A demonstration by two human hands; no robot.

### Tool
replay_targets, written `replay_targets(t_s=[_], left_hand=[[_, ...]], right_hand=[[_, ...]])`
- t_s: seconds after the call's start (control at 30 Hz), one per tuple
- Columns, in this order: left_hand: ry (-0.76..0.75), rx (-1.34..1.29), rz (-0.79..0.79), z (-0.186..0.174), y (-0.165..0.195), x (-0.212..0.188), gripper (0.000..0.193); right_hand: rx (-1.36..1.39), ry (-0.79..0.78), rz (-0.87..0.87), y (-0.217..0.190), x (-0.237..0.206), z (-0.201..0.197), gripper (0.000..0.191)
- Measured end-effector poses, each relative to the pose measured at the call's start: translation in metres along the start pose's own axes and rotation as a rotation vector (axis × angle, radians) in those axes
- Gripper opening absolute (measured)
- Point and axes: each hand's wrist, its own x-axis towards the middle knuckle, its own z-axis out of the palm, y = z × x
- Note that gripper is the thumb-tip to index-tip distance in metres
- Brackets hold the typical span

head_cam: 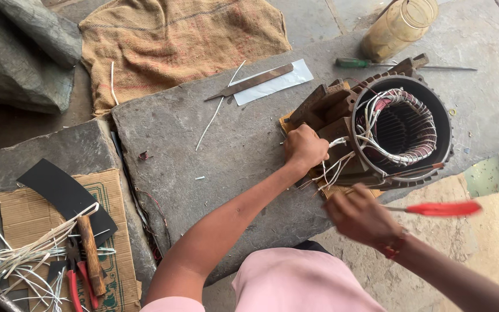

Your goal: The person retrieves a pair of pliers from a cluttered shelf and walks to a workbench. They then use the pliers to strip insulation from several white wires protruding from a motor stator, twisting the exposed copper strands together.

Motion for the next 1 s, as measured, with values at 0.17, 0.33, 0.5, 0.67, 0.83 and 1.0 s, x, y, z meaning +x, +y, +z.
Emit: replay_targets(t_s=[0.17,0.33,0.5,0.67,0.83,1.0], left_hand=[[-0.163,-0.201,-0.186,-0.001,0.001,-0.012,0.012],[-0.138,-0.533,-0.271,0.014,-0.013,-0.021,0.009],[-0.119,-0.684,-0.238,0.035,-0.031,-0.027,0.008],[-0.155,-0.8,-0.255,0.044,-0.038,-0.031,0.006],[-0.132,-0.804,-0.266,0.05,-0.044,-0.03,0.007],[-0.141,-0.857,-0.349,0.054,-0.05,-0.021,0.007]], right_hand=[[0.595,0.178,0.736,0.01,-0.01,0.009,0.022],[0.94,0.408,1.151,-0.02,0.007,0.008,0.018],[1.299,0.442,1.424,-0.034,0.025,0.004,0.02],[1.236,0.547,1.538,-0.039,0.034,0.005,0.025],[1.033,0.674,1.532,-0.046,0.042,0.011,0.026],[0.688,0.748,1.291,-0.059,0.044,-0.004,0.028]])
